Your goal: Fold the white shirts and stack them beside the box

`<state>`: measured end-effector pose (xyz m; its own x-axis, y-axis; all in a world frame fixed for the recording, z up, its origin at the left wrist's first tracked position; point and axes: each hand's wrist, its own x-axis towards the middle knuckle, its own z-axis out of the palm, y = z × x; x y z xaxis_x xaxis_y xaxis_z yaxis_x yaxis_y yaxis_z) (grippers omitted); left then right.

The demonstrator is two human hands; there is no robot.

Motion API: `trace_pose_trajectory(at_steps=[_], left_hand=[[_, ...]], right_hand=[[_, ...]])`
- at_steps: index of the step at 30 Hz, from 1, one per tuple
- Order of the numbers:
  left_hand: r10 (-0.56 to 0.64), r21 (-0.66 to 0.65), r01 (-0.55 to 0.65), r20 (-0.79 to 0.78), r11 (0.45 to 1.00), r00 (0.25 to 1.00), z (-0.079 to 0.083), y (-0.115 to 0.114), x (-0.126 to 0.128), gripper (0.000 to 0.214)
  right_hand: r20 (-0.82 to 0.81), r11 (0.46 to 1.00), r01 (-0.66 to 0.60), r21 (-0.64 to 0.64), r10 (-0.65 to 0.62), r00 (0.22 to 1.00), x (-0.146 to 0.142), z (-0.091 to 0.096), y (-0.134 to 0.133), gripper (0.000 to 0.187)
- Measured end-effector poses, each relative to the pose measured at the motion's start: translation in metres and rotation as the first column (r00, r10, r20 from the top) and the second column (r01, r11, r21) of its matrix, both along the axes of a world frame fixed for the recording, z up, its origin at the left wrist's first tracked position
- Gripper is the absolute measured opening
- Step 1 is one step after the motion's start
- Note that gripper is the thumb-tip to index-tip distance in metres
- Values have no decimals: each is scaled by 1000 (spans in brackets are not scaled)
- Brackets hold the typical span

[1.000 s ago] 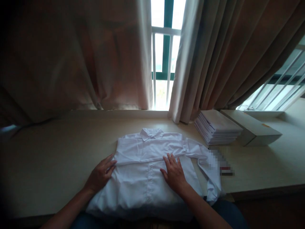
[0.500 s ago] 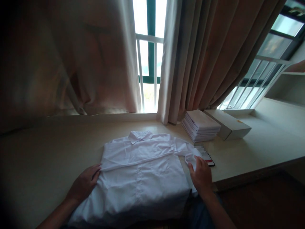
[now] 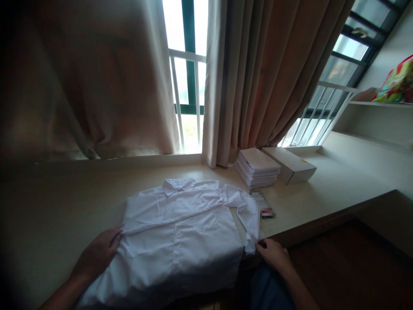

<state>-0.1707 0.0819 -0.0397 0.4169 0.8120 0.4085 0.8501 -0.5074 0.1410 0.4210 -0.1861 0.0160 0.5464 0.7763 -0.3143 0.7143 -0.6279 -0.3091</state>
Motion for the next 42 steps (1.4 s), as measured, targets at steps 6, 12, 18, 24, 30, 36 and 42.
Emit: trace_pose_trajectory(at_steps=[6, 12, 18, 24, 30, 36, 42], left_hand=[[9, 0, -9, 15, 1000, 1000, -3, 3, 0, 41], [22, -9, -22, 3, 1000, 1000, -3, 2, 1, 40], [63, 96, -55, -82, 994, 995, 18, -8, 28, 37], [-263, 90, 271, -96, 958, 960, 59, -43, 217, 49], [-358, -107, 350, -64, 930, 931, 64, -51, 404, 60], [-281, -195, 266, -57, 944, 958, 33, -45, 433, 61], [-273, -199, 266, -11, 943, 962, 28, -51, 429, 64]], right_hand=[[-203, 997, 27, 75, -12, 979, 15, 0, 5, 35], [-247, 984, 30, 177, 15, 969, 30, -23, 7, 22], [-182, 900, 138, 414, -67, 981, 21, -25, 6, 27], [-457, 681, 400, 613, -107, 883, 20, 9, -2, 29], [-785, 761, 467, 451, 89, 614, 52, 88, 2, 54], [-710, 754, 366, 546, 185, 679, 108, 197, 33, 87], [-417, 512, 284, 811, 166, 893, 88, 325, 127, 64]])
